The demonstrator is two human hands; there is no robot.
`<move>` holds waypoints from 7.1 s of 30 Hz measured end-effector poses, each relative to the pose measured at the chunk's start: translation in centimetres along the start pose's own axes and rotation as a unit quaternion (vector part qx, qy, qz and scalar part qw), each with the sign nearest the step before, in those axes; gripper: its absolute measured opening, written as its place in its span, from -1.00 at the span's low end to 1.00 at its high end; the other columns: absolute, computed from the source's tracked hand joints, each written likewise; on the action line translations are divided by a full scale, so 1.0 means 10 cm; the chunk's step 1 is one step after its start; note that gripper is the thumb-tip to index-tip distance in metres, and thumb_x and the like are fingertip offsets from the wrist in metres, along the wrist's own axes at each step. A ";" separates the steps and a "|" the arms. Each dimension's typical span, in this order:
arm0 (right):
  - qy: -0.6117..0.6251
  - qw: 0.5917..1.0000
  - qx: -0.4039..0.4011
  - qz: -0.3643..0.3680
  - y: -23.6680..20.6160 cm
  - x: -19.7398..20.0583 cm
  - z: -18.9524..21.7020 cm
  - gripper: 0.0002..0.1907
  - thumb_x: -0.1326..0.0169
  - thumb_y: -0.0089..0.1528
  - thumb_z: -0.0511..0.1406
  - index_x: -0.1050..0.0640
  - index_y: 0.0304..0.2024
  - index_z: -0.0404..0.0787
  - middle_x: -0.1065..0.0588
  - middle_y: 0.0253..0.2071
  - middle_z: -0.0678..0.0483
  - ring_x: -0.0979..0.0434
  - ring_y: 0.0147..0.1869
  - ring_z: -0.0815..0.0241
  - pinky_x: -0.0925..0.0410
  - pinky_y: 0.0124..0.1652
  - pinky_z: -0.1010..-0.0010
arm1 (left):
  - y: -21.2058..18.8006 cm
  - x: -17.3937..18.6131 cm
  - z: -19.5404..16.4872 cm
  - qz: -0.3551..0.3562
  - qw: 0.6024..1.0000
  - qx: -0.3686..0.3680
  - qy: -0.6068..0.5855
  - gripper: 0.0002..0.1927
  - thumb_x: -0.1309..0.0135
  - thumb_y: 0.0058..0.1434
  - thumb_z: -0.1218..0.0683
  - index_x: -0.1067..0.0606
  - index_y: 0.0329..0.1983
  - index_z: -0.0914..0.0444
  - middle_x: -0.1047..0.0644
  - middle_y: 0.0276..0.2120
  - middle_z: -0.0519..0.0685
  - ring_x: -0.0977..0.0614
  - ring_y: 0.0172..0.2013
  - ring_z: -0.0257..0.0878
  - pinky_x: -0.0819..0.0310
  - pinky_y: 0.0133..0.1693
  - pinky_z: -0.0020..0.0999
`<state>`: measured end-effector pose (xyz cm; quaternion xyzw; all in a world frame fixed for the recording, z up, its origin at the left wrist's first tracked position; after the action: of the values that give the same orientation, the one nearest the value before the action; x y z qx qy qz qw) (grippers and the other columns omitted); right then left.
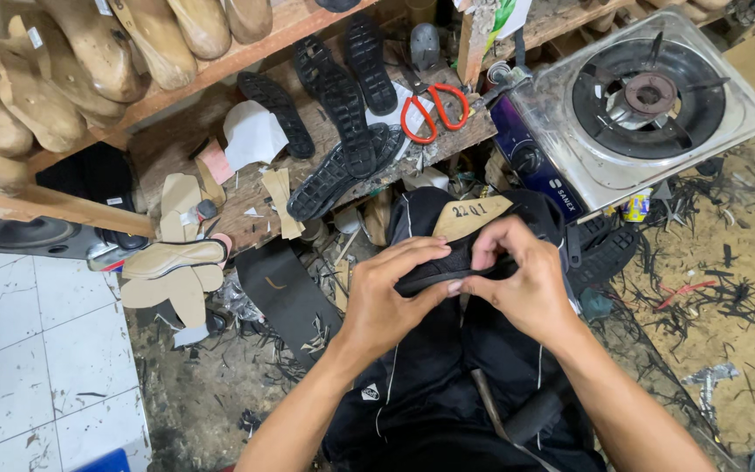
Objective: The person compares two black shoe soles, then places a sole onto a shoe last. They press the sole into place and use a curved metal tool to hammer and secure the sole along the edges of the last.
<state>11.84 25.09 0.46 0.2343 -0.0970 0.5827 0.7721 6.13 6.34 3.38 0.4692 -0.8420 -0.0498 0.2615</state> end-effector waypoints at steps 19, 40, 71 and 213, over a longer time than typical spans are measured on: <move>-0.201 0.972 0.084 0.088 0.11 0.32 -0.31 -0.28 -0.45 -0.15 -0.26 -0.45 0.01 -0.25 -0.38 0.07 -0.13 -0.38 0.22 -0.18 -0.30 0.14 0.14 | -0.05 -0.25 0.50 0.033 0.970 -0.100 0.218 -0.61 -0.37 0.03 0.01 -0.54 -0.12 0.20 -0.51 0.13 0.02 -0.48 0.18 -0.01 -0.28 0.17 -0.03; -0.245 0.934 0.116 0.231 0.35 0.44 -0.22 -0.62 -0.33 -0.09 -0.38 -0.41 -0.32 -0.29 -0.37 -0.28 -0.05 -0.38 -0.08 -0.13 -0.31 -0.13 0.12 | 0.19 -0.86 0.52 0.023 0.959 -0.117 0.257 -0.61 -0.32 0.02 -0.01 -0.47 -0.21 0.29 -0.49 -0.07 0.03 -0.50 0.02 -0.02 -0.35 0.05 -0.10; -0.208 0.936 0.103 0.265 0.45 0.33 -0.29 -0.58 -0.33 -0.11 -0.44 -0.38 -0.31 -0.31 -0.37 -0.07 -0.10 -0.40 0.06 -0.16 -0.33 -0.02 0.13 | 0.19 -0.79 0.52 0.007 0.980 -0.052 0.190 -0.68 -0.29 0.06 0.01 -0.48 -0.22 0.23 -0.48 -0.07 -0.03 -0.49 0.00 -0.07 -0.32 0.00 -0.15; -0.135 0.981 0.077 0.118 0.23 -0.48 -0.02 -0.57 -0.42 -0.02 -0.17 -0.69 -0.11 -0.12 -0.65 -0.02 0.08 -0.62 0.17 0.09 -0.37 0.15 0.28 | -0.42 0.16 0.86 -0.039 0.990 0.114 -0.077 -0.60 -0.37 0.11 0.15 -0.60 0.03 0.28 -0.64 0.07 0.07 -0.67 0.14 -0.12 -0.49 0.22 -0.26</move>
<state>8.16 21.56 -1.17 0.3561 -0.1821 0.6386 0.6575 4.45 1.34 -4.74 0.5232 -0.8409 0.0000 0.1385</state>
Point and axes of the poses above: each hand's wrist, its own y-axis towards the middle knuckle, its own x-axis out of the back of the hand, z = x × y, the point moved 3 cm from there along y, towards the middle knuckle
